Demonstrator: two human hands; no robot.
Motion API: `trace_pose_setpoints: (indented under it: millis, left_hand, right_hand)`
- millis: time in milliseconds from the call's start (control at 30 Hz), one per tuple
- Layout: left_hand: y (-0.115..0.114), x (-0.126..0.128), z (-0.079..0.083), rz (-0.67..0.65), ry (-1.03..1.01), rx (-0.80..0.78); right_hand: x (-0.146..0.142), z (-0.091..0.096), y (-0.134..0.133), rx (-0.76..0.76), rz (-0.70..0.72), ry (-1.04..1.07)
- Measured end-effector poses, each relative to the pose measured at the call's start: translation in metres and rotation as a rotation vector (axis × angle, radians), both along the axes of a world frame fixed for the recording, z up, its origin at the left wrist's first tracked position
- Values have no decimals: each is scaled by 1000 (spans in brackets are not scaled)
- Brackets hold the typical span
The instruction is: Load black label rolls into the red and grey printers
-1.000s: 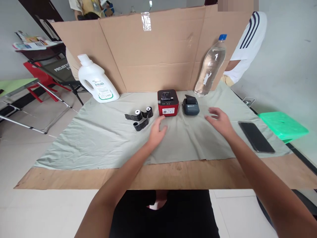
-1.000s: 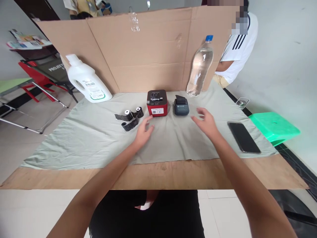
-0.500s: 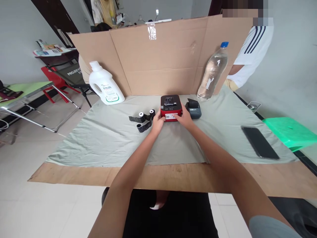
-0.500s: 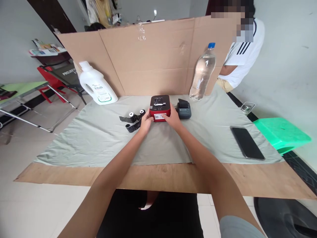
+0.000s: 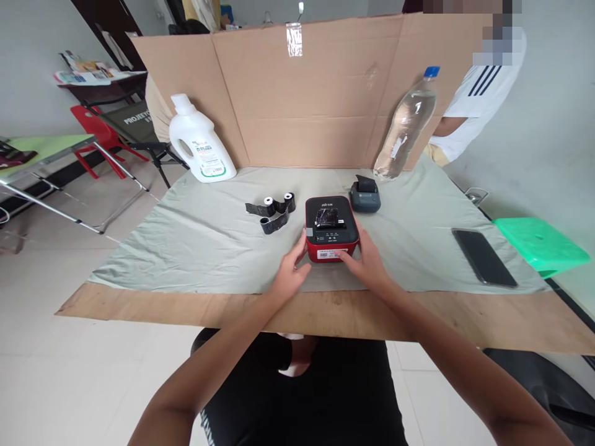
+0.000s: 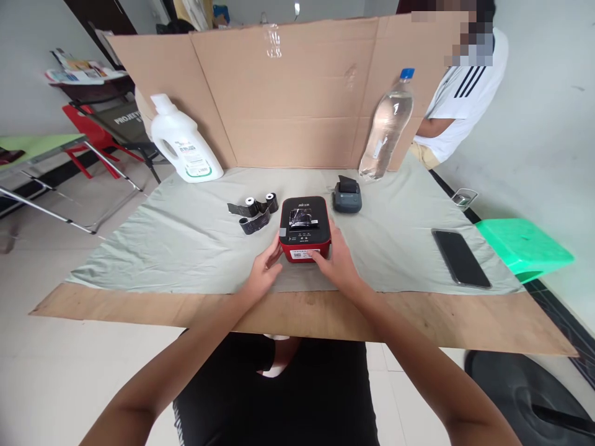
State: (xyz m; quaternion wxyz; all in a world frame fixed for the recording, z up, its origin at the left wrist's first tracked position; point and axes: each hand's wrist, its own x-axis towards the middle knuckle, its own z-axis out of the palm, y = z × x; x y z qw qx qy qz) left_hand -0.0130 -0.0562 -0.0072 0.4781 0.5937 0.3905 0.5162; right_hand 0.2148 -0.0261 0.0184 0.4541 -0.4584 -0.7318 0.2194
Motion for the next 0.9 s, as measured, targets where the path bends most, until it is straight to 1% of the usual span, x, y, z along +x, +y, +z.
trace_pose_setpoints:
  millis: [100,167,233,300,367,400,467,533,600,667,733,800,900]
  left_hand:
    - [-1,0,-4,-4,11,-1]
    - [-1,-1,-3,-4,17,-7]
    - [1,-4,4,29,62,-8]
    - [8,-14,14,127,152,19]
    - [23,-29,28,275,255,75]
    - [34,-39,36,343,301,110]
    - [60,-60,51,465,386,122]
    - [85,-76,64,564,431,104]
    - [102,-82,71,622,410,110]
    - [109,-76,71,614,375,141]
    - [107,-59,63,551,352,186]
    - [99,-40,49,479,324,209]
    - [86,-18,27,395,208,144]
  right_hand:
    - [-2,-6,-4,-7,-7,12]
    - [-3,-7,-6,-21,-15,34]
    - [-2,-4,-6,-72,-33,72]
    - [2,3,-3,-123,-68,149]
    - [8,11,6,-130,-113,244]
    - [11,14,12,-116,-137,284]
    - [17,18,26,-84,-180,340]
    - [20,16,39,-61,-214,379]
    - [22,9,50,-54,-247,405]
    - [25,0,56,-67,-284,408]
    - [30,-7,61,-82,-315,388]
    - [37,-9,64,-85,-340,358]
    - [44,-9,68,-104,-371,316]
